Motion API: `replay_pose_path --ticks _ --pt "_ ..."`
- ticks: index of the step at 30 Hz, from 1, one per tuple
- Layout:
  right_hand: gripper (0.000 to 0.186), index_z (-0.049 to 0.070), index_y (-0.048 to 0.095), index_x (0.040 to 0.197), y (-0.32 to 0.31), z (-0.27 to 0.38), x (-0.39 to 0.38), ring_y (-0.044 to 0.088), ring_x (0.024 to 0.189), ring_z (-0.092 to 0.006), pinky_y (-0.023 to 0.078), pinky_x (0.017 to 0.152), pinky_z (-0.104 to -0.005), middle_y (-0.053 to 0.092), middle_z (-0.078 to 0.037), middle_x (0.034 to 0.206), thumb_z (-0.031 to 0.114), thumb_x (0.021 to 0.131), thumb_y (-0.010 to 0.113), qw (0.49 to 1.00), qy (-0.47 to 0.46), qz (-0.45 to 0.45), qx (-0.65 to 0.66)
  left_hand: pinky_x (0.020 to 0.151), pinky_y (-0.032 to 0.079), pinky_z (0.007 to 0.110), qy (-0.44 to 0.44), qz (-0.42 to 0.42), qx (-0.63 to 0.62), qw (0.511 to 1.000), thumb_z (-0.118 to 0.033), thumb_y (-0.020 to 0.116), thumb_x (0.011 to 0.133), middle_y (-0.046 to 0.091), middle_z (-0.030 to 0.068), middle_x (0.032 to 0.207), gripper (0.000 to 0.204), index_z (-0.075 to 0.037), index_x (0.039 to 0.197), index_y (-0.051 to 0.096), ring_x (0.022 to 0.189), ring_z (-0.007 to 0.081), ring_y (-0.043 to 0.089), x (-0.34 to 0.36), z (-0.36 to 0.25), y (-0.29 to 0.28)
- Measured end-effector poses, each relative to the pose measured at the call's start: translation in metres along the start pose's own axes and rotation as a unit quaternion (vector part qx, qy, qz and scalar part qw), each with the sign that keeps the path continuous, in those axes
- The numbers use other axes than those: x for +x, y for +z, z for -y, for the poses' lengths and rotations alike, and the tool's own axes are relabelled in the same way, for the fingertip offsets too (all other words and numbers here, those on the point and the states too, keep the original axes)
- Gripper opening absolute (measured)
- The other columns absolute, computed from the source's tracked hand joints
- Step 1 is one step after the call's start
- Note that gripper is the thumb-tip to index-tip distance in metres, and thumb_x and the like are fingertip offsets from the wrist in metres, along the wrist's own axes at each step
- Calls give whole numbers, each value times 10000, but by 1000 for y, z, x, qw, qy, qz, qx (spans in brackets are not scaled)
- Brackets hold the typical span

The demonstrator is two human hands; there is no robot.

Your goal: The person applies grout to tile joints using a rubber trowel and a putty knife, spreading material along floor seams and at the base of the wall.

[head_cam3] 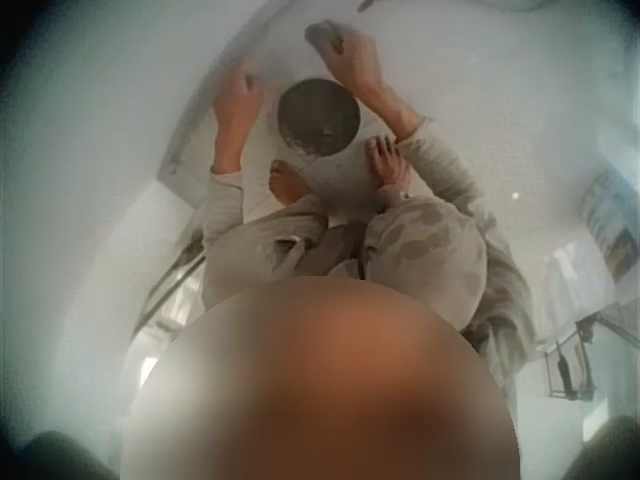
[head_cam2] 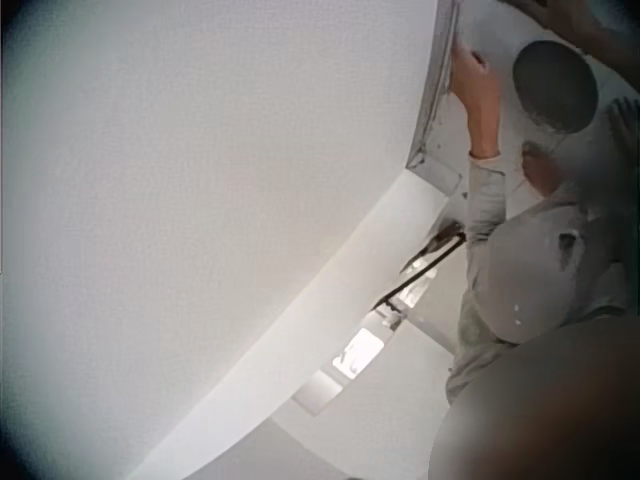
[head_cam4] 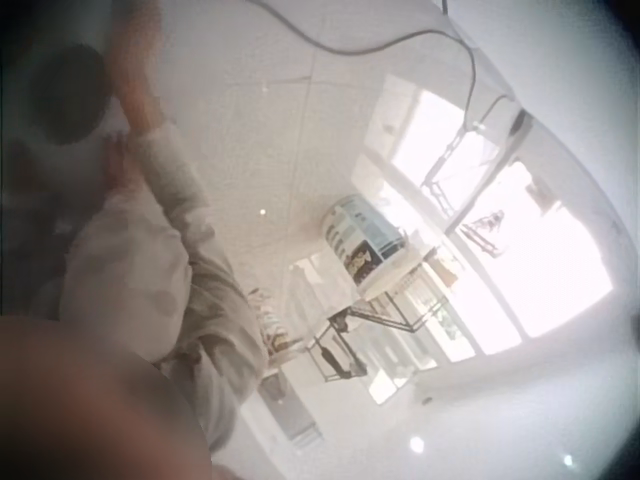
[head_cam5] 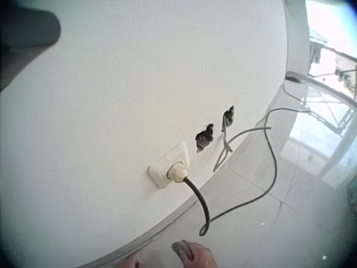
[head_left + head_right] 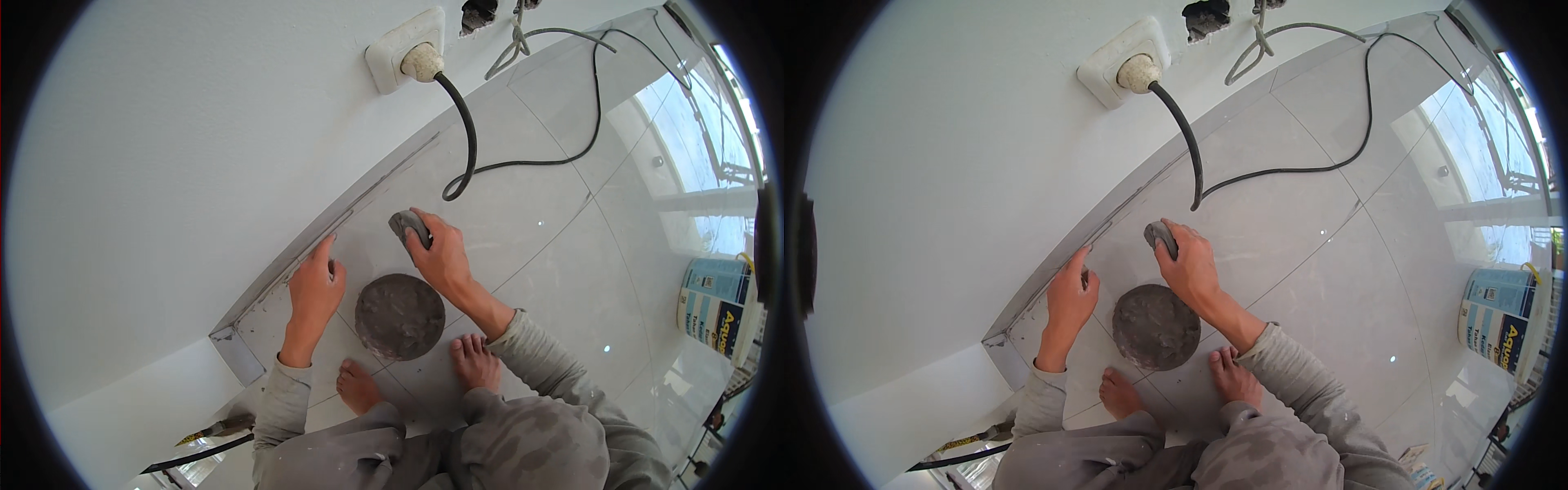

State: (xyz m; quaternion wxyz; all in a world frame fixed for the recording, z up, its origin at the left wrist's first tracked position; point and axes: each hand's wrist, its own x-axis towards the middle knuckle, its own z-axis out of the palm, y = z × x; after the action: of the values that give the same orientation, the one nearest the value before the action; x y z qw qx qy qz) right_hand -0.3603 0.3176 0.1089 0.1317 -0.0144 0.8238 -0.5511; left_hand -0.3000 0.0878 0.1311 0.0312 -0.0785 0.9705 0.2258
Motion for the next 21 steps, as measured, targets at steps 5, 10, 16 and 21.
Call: replay_pose_path --ticks 5,10,16,21 --pt "349 -70 635 1264 23 -27 55 651 1017 -413 468 979 -483 707 -227 1092 23 928 648 951 -159 -228 -135 696 535 415 -113 13 -39 993 -92 621 912 705 148 851 473 -39 1381 595 714 296 677 -72 30 -22" --pt "330 -64 620 1257 -3 -31 105 660 996 -417 453 980 -485 713 -234 1090 -9 932 633 900 -140 -351 -216 660 520 379 -109 -32 -107 988 -41 629 893 662 121 784 491 -31 1383 594 646 254 634 -98 51 -24" --pt "290 -46 625 1227 -18 -32 144 659 972 -432 497 911 -492 712 -244 1040 -18 939 619 901 -109 -370 -200 648 466 277 -113 5 -215 970 -8 583 946 567 39 777 462 14 1407 561 679 107 534 -89 43 -13" --pt "306 -67 637 1208 16 -14 110 640 1059 -415 533 900 -480 713 -221 1087 -85 904 606 921 -103 -327 -186 622 458 279 -104 6 -280 954 -7 588 940 552 40 760 452 56 1387 557 647 104 506 -96 54 0"
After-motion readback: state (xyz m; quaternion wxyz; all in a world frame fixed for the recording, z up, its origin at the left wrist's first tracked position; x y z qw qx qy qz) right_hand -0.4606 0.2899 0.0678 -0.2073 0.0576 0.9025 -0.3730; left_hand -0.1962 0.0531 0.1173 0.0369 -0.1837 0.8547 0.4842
